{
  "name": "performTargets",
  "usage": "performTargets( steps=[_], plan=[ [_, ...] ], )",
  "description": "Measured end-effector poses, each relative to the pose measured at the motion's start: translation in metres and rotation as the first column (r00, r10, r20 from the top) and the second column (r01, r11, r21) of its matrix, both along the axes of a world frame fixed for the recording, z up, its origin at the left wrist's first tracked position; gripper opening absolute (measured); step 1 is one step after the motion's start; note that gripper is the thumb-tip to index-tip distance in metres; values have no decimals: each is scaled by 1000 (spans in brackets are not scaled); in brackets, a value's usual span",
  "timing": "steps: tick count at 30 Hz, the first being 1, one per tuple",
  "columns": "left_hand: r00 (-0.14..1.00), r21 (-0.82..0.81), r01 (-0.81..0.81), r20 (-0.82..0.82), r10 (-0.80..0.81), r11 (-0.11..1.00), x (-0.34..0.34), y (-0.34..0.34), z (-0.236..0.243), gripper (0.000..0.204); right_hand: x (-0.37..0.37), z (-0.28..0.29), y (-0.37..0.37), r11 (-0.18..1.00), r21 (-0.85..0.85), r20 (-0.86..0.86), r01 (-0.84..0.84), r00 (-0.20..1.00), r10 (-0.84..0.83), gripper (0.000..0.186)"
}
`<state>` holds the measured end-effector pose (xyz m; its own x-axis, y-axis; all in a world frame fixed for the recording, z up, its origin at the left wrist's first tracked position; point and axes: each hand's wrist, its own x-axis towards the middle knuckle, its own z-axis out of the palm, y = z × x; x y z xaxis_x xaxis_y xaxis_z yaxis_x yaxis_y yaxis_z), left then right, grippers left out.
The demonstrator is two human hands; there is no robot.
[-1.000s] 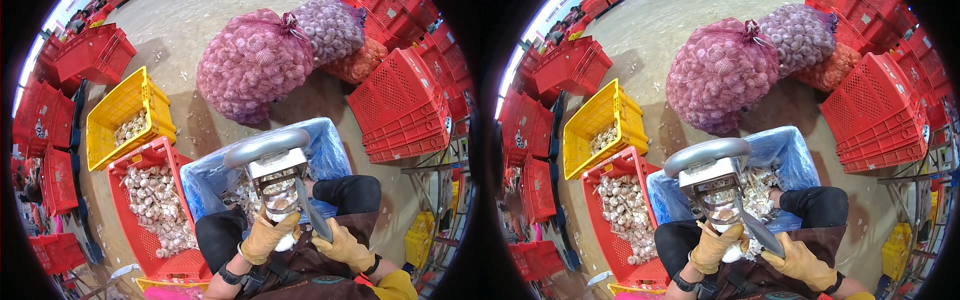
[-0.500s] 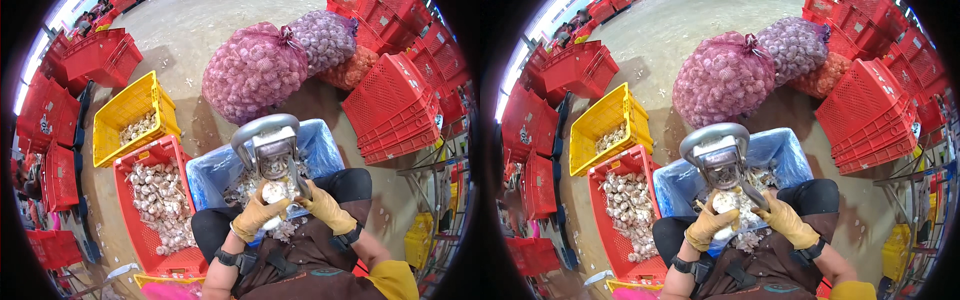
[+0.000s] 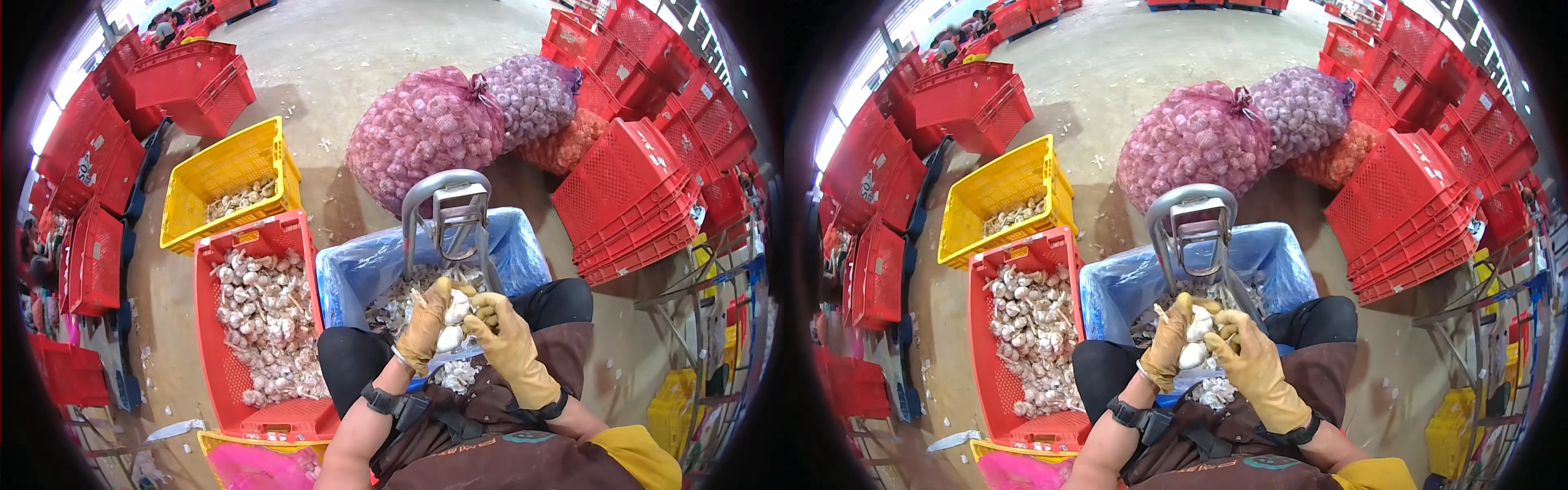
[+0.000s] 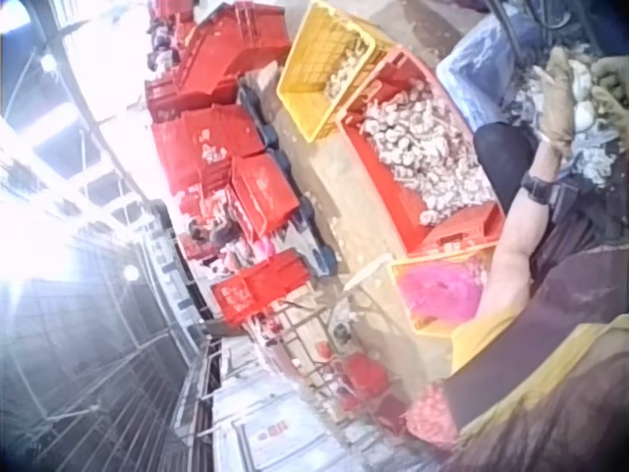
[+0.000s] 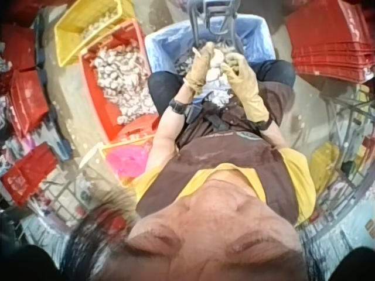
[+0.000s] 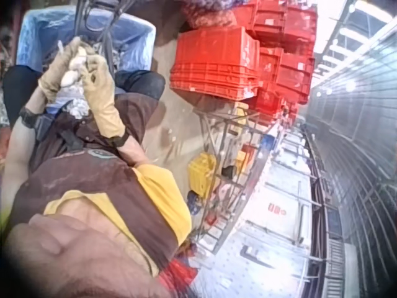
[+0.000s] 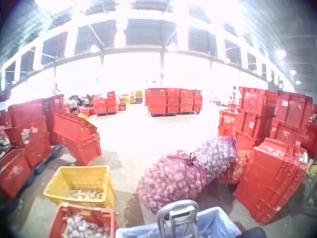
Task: Using a manual lever-operated slicer to slice garlic bulbs into a container.
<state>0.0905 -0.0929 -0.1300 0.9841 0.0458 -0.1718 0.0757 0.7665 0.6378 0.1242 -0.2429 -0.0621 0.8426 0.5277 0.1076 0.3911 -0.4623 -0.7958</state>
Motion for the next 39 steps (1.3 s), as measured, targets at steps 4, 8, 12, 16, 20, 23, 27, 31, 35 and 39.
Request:
performTargets(
  steps=[4, 8, 12, 16, 20, 23, 27, 31, 35, 39],
  plan=[
    [994, 70, 71, 76, -76, 995, -4, -3, 19, 75, 1, 15, 7, 989, -93, 140, -114, 982, 126, 58],
    [988, -76, 105, 125, -95, 992, -7, 0, 11, 83, 1, 13, 11, 983, -98, 120, -156, 979, 167, 55],
    [980, 181, 125, 134, -150, 976, -11, 1, 18, 88, 5, -4, 9, 965, 226, -211, -134, 960, 183, 35],
    [971, 191, 148, 156, -179, 970, -13, 2, 12, 83, 12, -6, 6, 913, 408, -623, 8, 733, 272, 21],
    [942, 194, 291, 112, -316, 937, -21, 5, 23, 73, 27, -13, -11, 903, 430, -715, -13, 606, 350, 21],
    [955, 64, 257, 138, -264, 964, -19, 1, 22, 68, 9, -10, -5, 927, 354, -595, 125, 795, 120, 20],
    [992, -73, -99, -79, 93, 992, -10, 4, -8, 44, -32, 12, -2, 973, 221, 22, -67, 998, 64, 32],
    [956, -203, -279, -154, 250, 939, -10, -3, 0, 35, -32, -22, 24, 946, -301, 349, -117, 910, 224, 64],
    [972, -420, -237, -114, 208, 876, -9, 12, -26, 33, -15, -55, 21, 977, 107, 127, -187, 977, 173, 57],
    [897, -435, -439, -170, 407, 786, -16, 32, 20, 34, -16, -38, -15, 842, 510, -804, 175, 446, 394, 43]
  ],
)
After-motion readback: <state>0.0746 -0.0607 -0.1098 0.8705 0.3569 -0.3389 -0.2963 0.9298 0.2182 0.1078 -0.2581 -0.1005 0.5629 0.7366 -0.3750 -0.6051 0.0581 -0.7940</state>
